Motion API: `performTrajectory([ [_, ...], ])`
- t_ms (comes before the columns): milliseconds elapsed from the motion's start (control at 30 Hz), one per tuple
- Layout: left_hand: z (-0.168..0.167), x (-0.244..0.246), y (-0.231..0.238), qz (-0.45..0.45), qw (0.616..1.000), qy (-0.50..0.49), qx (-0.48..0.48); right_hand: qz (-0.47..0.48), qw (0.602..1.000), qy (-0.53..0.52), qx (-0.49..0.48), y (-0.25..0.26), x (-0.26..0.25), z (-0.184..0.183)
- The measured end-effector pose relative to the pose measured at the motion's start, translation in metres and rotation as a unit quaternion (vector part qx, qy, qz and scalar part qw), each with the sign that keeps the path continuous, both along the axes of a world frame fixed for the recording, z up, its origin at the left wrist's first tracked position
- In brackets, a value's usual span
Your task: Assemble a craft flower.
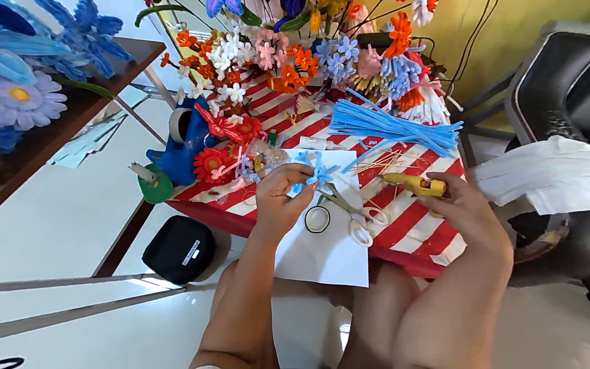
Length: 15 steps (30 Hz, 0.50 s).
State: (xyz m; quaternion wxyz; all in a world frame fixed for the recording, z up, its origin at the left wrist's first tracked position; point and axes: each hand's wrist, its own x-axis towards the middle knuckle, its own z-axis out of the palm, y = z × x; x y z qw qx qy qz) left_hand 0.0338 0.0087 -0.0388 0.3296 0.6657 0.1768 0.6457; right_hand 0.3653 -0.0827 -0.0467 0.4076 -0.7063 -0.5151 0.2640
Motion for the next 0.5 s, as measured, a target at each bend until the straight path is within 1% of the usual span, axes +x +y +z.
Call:
performTrajectory([
  [100, 0.002, 0.001, -0.004, -0.063, 0.991, -0.033, -0.110, -0.004, 0.999, -0.027, 0.030, -0.004, -0.002, 0.004],
  [167, 0.003, 0.002, -0.005, -0.091, 0.984, -0.054, -0.141, -0.030, 0.996, -0.059, 0.062, -0.009, -0.009, 0.013],
  [233, 0.005, 0.002, -0.006, -0.112, 0.982, -0.059, -0.141, -0.060, 0.983, -0.088, 0.150, -0.014, -0.018, 0.024],
  [300, 0.006, 0.002, -0.008, -0.128, 0.982, -0.051, -0.128, -0.064, 0.953, -0.107, 0.277, -0.016, -0.035, 0.037],
  [333, 0.006, 0.002, -0.009, -0.136, 0.983, -0.044, -0.117, -0.041, 0.937, -0.098, 0.334, -0.015, -0.046, 0.043],
  [367, 0.006, 0.002, -0.010, -0.141, 0.984, -0.037, -0.105, -0.006, 0.926, -0.083, 0.368, -0.014, -0.060, 0.048],
  [400, 0.005, 0.002, -0.010, -0.144, 0.985, -0.027, -0.094, 0.034, 0.923, -0.066, 0.377, -0.014, -0.075, 0.053],
  [500, 0.003, 0.001, -0.012, -0.152, 0.986, -0.013, -0.067, 0.138, 0.928, -0.021, 0.346, -0.011, -0.118, 0.053],
])
